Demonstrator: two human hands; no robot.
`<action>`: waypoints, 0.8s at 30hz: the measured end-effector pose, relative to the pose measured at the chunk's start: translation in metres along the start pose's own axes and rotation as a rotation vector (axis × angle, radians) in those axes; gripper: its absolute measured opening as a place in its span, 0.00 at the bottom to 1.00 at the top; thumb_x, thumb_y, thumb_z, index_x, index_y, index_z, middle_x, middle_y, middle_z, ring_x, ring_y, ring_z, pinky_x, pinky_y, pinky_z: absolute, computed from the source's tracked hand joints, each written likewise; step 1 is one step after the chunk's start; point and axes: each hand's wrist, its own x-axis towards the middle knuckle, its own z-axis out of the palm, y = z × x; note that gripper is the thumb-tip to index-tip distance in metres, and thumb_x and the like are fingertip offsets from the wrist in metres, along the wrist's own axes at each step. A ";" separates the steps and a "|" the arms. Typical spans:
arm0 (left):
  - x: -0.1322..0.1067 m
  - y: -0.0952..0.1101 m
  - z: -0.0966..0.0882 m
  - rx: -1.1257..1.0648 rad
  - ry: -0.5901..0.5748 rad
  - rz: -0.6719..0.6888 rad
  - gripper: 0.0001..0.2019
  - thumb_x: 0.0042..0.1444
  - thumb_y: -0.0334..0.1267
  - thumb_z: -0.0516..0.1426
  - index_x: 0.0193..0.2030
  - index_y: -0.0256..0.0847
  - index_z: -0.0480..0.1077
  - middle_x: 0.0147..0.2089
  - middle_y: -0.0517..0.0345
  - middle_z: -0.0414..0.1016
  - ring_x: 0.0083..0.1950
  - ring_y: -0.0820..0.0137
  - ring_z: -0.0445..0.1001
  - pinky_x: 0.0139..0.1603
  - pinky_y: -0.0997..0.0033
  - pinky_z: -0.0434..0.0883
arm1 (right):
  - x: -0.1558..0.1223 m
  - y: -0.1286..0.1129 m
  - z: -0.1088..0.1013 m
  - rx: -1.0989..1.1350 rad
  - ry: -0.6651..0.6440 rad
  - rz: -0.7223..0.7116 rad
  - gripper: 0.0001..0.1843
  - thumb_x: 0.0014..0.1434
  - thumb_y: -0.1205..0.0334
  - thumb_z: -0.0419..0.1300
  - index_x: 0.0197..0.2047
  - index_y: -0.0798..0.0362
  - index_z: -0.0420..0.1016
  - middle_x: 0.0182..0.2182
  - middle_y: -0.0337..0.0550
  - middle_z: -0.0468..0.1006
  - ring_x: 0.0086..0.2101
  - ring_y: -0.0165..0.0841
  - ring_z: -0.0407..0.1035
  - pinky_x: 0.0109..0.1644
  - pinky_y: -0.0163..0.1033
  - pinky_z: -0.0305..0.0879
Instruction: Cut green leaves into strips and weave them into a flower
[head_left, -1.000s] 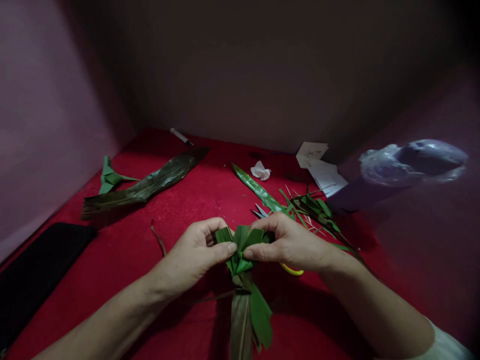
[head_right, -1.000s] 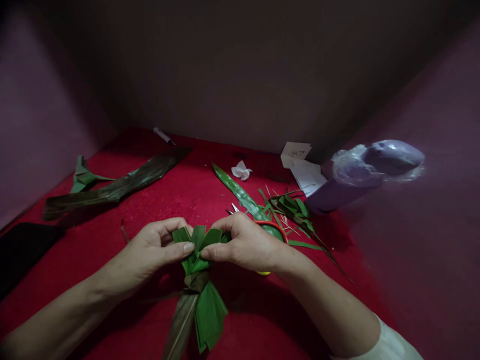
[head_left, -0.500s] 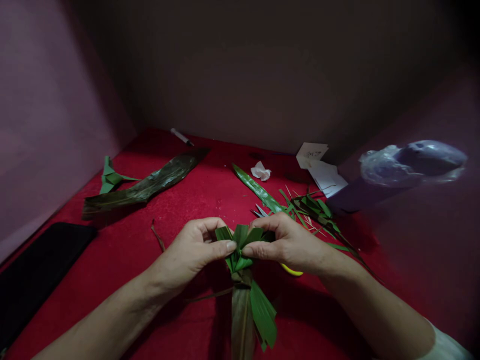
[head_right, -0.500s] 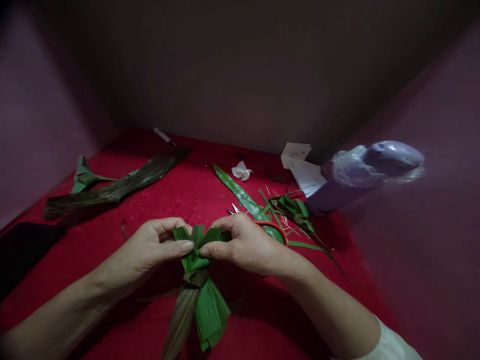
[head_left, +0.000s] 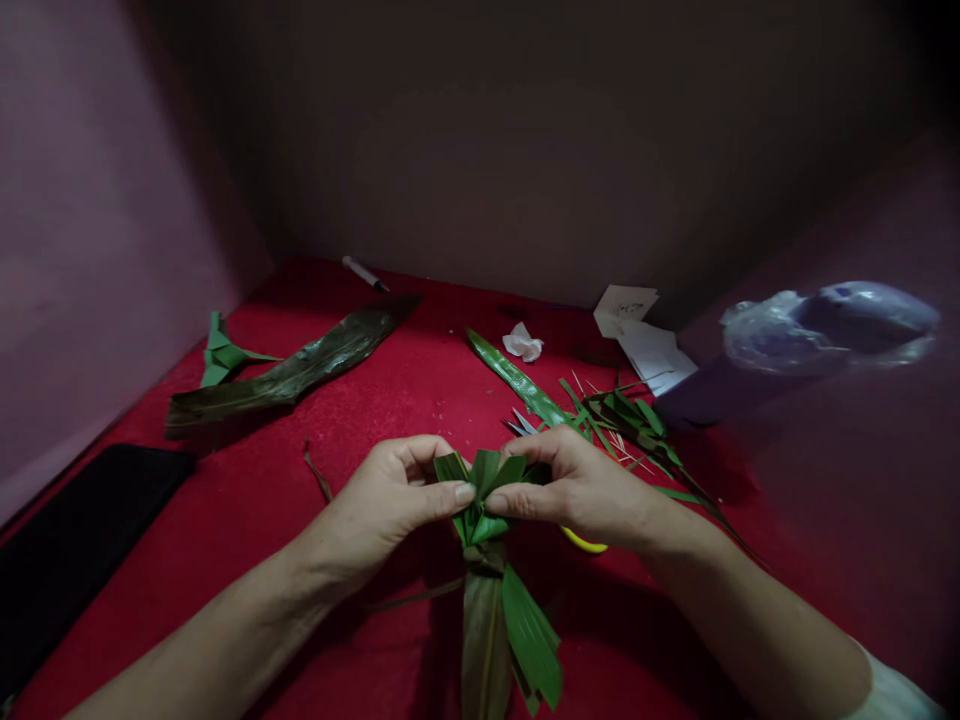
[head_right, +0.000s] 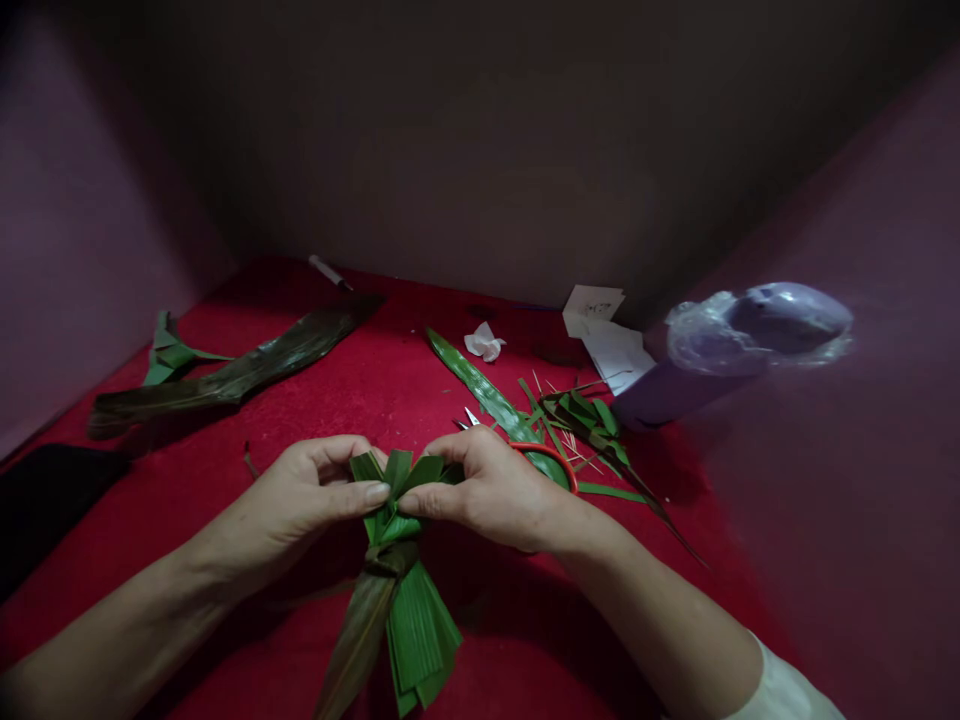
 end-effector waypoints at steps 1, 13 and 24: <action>0.000 0.000 0.000 -0.001 0.000 -0.003 0.07 0.45 0.33 0.64 0.26 0.36 0.69 0.26 0.62 0.72 0.28 0.75 0.70 0.33 0.74 0.66 | 0.000 -0.001 0.000 -0.001 -0.007 -0.003 0.13 0.50 0.55 0.65 0.31 0.59 0.76 0.25 0.38 0.72 0.25 0.26 0.62 0.30 0.31 0.59; 0.000 0.001 0.002 -0.042 -0.006 -0.034 0.05 0.43 0.32 0.64 0.26 0.36 0.73 0.26 0.60 0.75 0.27 0.73 0.72 0.31 0.74 0.67 | -0.001 -0.001 0.004 -0.035 0.013 0.021 0.14 0.50 0.54 0.65 0.32 0.58 0.76 0.24 0.39 0.74 0.25 0.27 0.64 0.30 0.32 0.60; 0.000 0.002 -0.001 -0.014 0.048 0.027 0.05 0.45 0.33 0.64 0.27 0.37 0.71 0.26 0.62 0.73 0.27 0.75 0.69 0.31 0.76 0.66 | -0.004 -0.008 -0.004 0.002 0.001 0.011 0.13 0.49 0.60 0.66 0.37 0.53 0.69 0.30 0.35 0.72 0.30 0.27 0.65 0.34 0.32 0.62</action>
